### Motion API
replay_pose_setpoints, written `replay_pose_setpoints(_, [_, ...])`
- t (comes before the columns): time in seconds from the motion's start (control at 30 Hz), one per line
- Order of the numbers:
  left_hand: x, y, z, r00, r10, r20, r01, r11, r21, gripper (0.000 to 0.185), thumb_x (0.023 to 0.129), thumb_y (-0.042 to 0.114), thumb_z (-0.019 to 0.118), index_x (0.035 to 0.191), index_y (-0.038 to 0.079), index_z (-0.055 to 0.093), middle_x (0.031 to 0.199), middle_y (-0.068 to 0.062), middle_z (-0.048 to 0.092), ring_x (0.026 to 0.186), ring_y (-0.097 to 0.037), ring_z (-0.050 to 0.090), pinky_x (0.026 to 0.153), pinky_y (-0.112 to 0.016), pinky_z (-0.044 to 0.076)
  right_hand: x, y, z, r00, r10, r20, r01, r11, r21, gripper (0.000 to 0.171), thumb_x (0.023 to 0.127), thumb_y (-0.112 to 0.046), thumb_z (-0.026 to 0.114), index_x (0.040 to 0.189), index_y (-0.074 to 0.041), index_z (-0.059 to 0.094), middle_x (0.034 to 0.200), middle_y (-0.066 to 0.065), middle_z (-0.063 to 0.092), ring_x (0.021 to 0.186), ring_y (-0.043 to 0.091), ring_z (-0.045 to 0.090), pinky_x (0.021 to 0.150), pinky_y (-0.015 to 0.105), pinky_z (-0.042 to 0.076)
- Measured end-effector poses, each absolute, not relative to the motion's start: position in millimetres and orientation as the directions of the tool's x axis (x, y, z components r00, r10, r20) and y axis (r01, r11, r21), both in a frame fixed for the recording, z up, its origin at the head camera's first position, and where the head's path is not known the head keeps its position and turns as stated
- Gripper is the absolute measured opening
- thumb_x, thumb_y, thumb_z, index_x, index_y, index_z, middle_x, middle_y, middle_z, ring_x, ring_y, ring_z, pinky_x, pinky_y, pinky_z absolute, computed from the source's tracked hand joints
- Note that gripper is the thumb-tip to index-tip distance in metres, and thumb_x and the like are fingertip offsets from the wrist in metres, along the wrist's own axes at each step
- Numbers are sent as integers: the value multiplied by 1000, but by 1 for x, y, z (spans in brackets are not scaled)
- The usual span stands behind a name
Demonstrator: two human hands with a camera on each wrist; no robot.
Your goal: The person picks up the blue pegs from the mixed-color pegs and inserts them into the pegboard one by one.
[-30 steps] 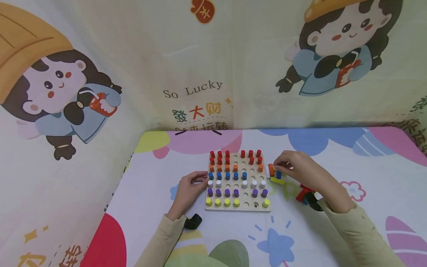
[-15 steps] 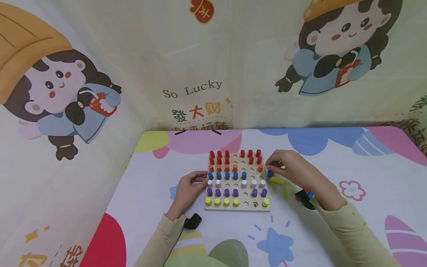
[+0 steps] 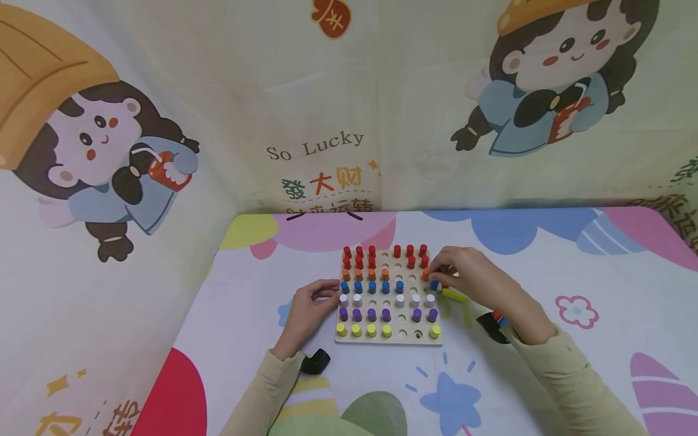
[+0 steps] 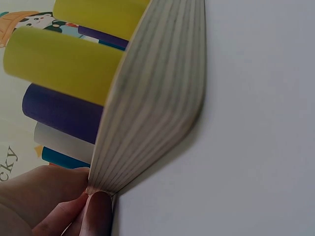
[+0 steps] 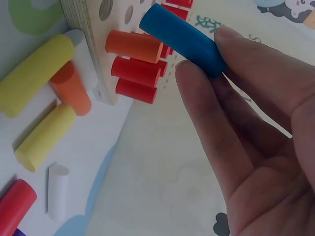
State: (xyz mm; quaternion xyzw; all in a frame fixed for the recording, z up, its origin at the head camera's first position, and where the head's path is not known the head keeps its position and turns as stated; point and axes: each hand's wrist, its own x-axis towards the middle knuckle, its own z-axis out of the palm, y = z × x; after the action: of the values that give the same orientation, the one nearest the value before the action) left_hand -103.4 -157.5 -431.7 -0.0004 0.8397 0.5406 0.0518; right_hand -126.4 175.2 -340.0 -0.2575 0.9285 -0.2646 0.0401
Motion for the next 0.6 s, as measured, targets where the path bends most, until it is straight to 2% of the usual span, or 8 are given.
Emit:
replay_pose_setpoints(0.27, [-102,-158,-432,-994,73,-86,-49,412,910,31,91,20,72,120,13,70,116,-1,71,99,-13,68,87,-28,57,-127,169,-340,-867,-493,75,-454,718,-528,7,83,-13,80,89,-12,76,82,-6,66,72,8,57,63,22,52])
replay_pose_setpoints(0.6, [-102,-158,-429,-994,60,-92,-60,406,912,30,90,19,73,120,13,71,116,-1,71,98,-14,68,87,-30,57,-129,157,-343,-883,-467,46,-412,723,-554,7,83,-12,80,88,-12,75,80,-5,66,72,9,59,68,25,56])
